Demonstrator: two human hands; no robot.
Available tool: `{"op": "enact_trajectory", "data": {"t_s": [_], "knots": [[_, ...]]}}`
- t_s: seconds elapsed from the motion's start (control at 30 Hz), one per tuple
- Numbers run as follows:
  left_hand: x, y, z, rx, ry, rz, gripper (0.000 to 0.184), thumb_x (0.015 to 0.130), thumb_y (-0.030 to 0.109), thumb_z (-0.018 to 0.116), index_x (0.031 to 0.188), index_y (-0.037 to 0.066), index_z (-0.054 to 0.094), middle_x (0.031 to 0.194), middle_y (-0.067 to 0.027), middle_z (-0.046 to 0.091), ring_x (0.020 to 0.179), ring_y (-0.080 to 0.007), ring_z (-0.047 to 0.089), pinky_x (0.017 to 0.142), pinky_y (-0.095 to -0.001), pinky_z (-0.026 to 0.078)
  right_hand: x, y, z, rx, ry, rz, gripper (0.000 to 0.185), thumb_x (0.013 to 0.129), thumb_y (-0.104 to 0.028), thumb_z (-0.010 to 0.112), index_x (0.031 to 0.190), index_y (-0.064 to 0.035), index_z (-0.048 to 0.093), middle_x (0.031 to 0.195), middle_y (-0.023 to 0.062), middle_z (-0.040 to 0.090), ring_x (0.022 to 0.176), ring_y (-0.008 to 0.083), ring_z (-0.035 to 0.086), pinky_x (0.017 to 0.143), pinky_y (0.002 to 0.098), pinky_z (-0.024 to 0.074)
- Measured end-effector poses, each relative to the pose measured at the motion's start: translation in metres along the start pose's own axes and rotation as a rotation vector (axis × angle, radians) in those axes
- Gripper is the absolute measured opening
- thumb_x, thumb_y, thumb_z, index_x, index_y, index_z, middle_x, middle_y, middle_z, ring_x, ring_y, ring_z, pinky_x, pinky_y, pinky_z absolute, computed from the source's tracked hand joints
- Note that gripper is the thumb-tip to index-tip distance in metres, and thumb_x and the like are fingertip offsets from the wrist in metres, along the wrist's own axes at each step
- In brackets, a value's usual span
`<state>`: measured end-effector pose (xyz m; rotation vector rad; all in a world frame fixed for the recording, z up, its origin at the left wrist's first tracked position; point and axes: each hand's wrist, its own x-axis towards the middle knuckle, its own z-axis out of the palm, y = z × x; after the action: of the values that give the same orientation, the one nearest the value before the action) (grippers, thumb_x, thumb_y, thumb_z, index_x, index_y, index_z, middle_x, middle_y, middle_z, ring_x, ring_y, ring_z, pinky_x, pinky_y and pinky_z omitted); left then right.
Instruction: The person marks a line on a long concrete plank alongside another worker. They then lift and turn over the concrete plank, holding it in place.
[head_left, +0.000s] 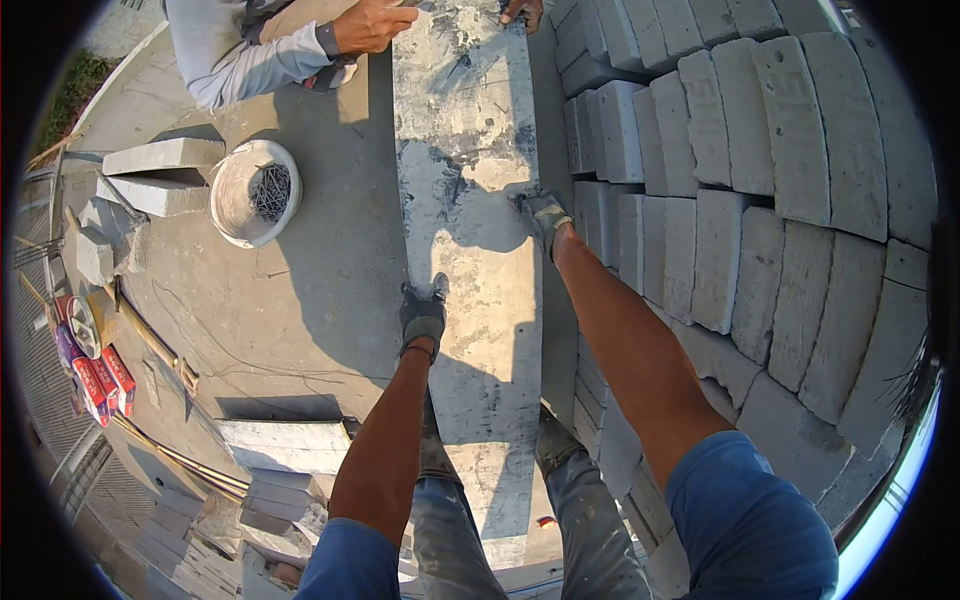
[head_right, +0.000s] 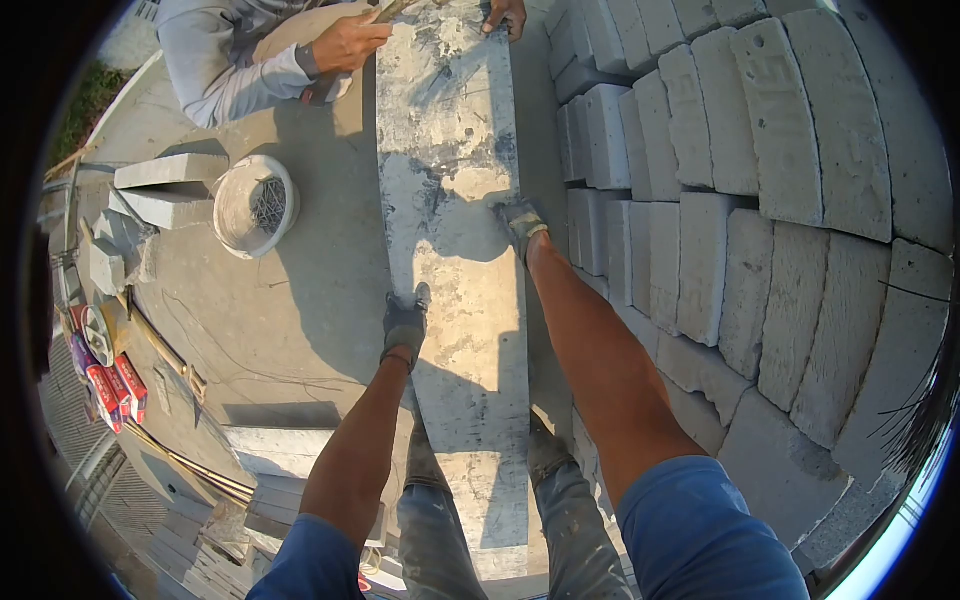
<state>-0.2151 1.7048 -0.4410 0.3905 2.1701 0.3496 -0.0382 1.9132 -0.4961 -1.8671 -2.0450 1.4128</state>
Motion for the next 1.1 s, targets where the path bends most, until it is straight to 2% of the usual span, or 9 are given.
{"op": "enact_trajectory", "data": {"t_s": [0.2,0.3,0.4,0.5,0.7,0.8,0.9,1.0,1.1], "knots": [[0.001,-0.001,0.002,0.03,-0.01,-0.014,0.094,0.074,0.06,0.061,0.134,-0.005,0.03,0.13,-0.0259,0.043,0.12,-0.037,0.043,0.098,-0.0399,0.038,0.008,0.024,0.012,0.27,0.045,-0.081,0.025,0.085,-0.022,0.06,0.1,-0.0029,0.063,0.086,0.0031,0.063,0.074,0.0125,0.056,0.065,0.0285,0.0459],[-0.003,0.006,-0.003,0.059,-0.003,-0.027,0.094,0.074,0.061,0.06,0.135,-0.005,0.029,0.13,-0.0259,0.043,0.12,-0.0372,0.044,0.097,-0.0401,0.038,0.012,0.024,0.014,0.38,0.043,0.054,0.023,0.084,-0.021,0.061,0.1,-0.0037,0.063,0.086,0.0018,0.062,0.072,0.0121,0.055,0.063,0.0288,0.046],[-0.004,0.005,-0.003,0.03,-0.017,-0.03,0.094,0.074,0.061,0.059,0.135,-0.004,0.028,0.13,-0.026,0.043,0.12,-0.0374,0.044,0.097,-0.0405,0.038,0.01,0.026,0.013,0.321,0.032,0.013,0.022,0.084,-0.02,0.061,0.099,-0.004,0.063,0.086,0.0016,0.062,0.072,0.0122,0.055,0.062,0.0292,0.046],[-0.001,0.0,0.0,0.003,-0.01,-0.014,0.094,0.074,0.06,0.06,0.135,-0.004,0.029,0.129,-0.0261,0.044,0.119,-0.0375,0.044,0.097,-0.0408,0.039,0.009,0.021,0.013,0.116,0.079,-0.083,0.033,0.089,-0.031,0.045,0.094,-0.0038,0.062,0.091,0.0122,0.065,0.086,0.0277,0.061,0.071,0.036,0.0482],[-0.002,0.002,-0.002,0.002,-0.018,-0.005,0.094,0.074,0.06,0.061,0.134,-0.005,0.03,0.128,-0.0269,0.044,0.119,-0.0376,0.044,0.097,-0.0404,0.039,0.013,0.022,0.013,-0.036,0.032,-0.041,0.039,0.091,-0.034,0.038,0.094,-0.0051,0.064,0.093,0.0135,0.065,0.088,0.0294,0.061,0.073,0.0371,0.0485],[-0.003,0.003,-0.002,-0.006,-0.022,-0.005,0.093,0.074,0.059,0.061,0.134,-0.006,0.03,0.128,-0.0272,0.045,0.119,-0.0376,0.044,0.097,-0.0402,0.039,0.013,0.024,0.014,0.045,0.042,0.047,0.026,0.085,-0.026,0.06,0.096,-0.0025,0.063,0.083,0.003,0.063,0.071,0.013,0.055,0.061,0.0301,0.0453],[0.002,-0.004,0.002,-0.011,-0.009,0.01,0.094,0.074,0.06,0.061,0.133,-0.007,0.031,0.126,-0.0265,0.047,0.117,-0.0364,0.046,0.096,-0.0393,0.04,0.013,0.024,0.015,0.162,0.043,0.031,0.027,0.086,-0.026,0.06,0.097,-0.0018,0.063,0.083,0.0028,0.063,0.072,0.0132,0.055,0.062,0.0303,0.0454],[0.001,-0.002,0.001,-0.015,-0.009,0.019,0.095,0.073,0.061,0.061,0.132,-0.008,0.031,0.125,-0.0258,0.048,0.116,-0.0354,0.048,0.095,-0.0383,0.04,0.009,0.011,0.007,0.023,0.008,0.059,0.027,0.085,-0.026,0.061,0.098,-0.0018,0.063,0.083,0.003,0.063,0.072,0.0131,0.055,0.062,0.0301,0.0454],[-0.002,0.001,-0.001,-0.009,-0.015,0.015,0.096,0.073,0.061,0.061,0.133,-0.008,0.03,0.127,-0.0261,0.046,0.117,-0.0355,0.047,0.096,-0.0378,0.04,0.008,0.016,0.009,0.337,0.012,0.16,0.025,0.085,-0.024,0.061,0.097,-0.0024,0.064,0.083,0.0037,0.063,0.071,0.0133,0.055,0.061,0.0299,0.0452]]}}
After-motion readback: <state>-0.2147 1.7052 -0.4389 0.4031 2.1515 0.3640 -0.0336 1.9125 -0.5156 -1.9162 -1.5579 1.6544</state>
